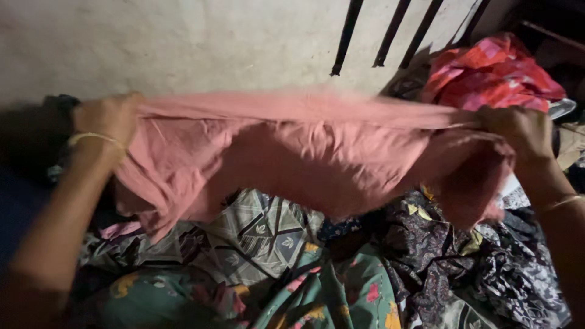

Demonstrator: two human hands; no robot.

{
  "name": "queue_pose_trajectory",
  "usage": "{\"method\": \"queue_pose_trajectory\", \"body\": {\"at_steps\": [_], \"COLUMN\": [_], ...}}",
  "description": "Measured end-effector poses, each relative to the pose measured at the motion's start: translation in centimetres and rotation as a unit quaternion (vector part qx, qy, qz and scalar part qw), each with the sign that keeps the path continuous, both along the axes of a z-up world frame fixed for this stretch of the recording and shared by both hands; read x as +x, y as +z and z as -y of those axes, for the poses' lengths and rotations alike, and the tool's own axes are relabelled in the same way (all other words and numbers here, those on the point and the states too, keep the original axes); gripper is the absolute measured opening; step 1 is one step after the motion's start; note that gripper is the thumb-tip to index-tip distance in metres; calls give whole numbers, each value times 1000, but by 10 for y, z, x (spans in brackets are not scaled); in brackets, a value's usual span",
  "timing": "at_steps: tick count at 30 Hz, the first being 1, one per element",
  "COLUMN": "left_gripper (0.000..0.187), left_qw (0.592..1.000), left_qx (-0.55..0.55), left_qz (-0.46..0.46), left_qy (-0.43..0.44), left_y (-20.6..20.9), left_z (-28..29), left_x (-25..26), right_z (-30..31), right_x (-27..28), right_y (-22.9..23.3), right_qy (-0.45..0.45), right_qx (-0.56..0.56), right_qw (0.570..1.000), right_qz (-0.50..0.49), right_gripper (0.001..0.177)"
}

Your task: The person folds several garments by hand on the floor, including a maroon shirt, a patterned shirt, and a pink shirt. The person smooths and aligns each item before folding it into a compact stack.

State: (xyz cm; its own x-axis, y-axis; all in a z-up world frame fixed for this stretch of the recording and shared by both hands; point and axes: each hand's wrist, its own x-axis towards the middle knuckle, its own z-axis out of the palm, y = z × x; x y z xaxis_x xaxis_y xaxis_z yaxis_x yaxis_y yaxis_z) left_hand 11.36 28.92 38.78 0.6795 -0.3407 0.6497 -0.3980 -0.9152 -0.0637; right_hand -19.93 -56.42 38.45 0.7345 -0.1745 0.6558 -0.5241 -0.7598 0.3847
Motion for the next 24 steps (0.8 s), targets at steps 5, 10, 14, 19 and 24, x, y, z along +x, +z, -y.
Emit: {"method": "queue_pose_trajectory", "body": {"at_steps": [5, 10, 14, 19, 24], "left_gripper": [38, 27, 29, 26, 29], "left_qw": [957, 978, 951, 978, 962], "left_qx": [-169, -40, -288, -95, -268], "left_qz": [188, 206, 63, -184, -41], "left_qy": [-144, -17, -97, 27, -26], "left_y": [15, 31, 18, 8, 58], "left_z": [-29, -23, -25, 2, 0], "left_x": [4, 13, 29, 88, 117], "right_z": [2, -17, -23, -26, -15], "right_x": [-33, -31, -19, 2, 17], "right_y": [19, 31, 34, 54, 47], "right_qy": [47, 63, 45, 28, 39], "right_qx": [55, 70, 72, 73, 85], "right_qw": [996, 993, 995, 996, 995], "right_qz": [61, 77, 56, 43, 46], "right_gripper": [12, 13, 14, 15, 16]}}
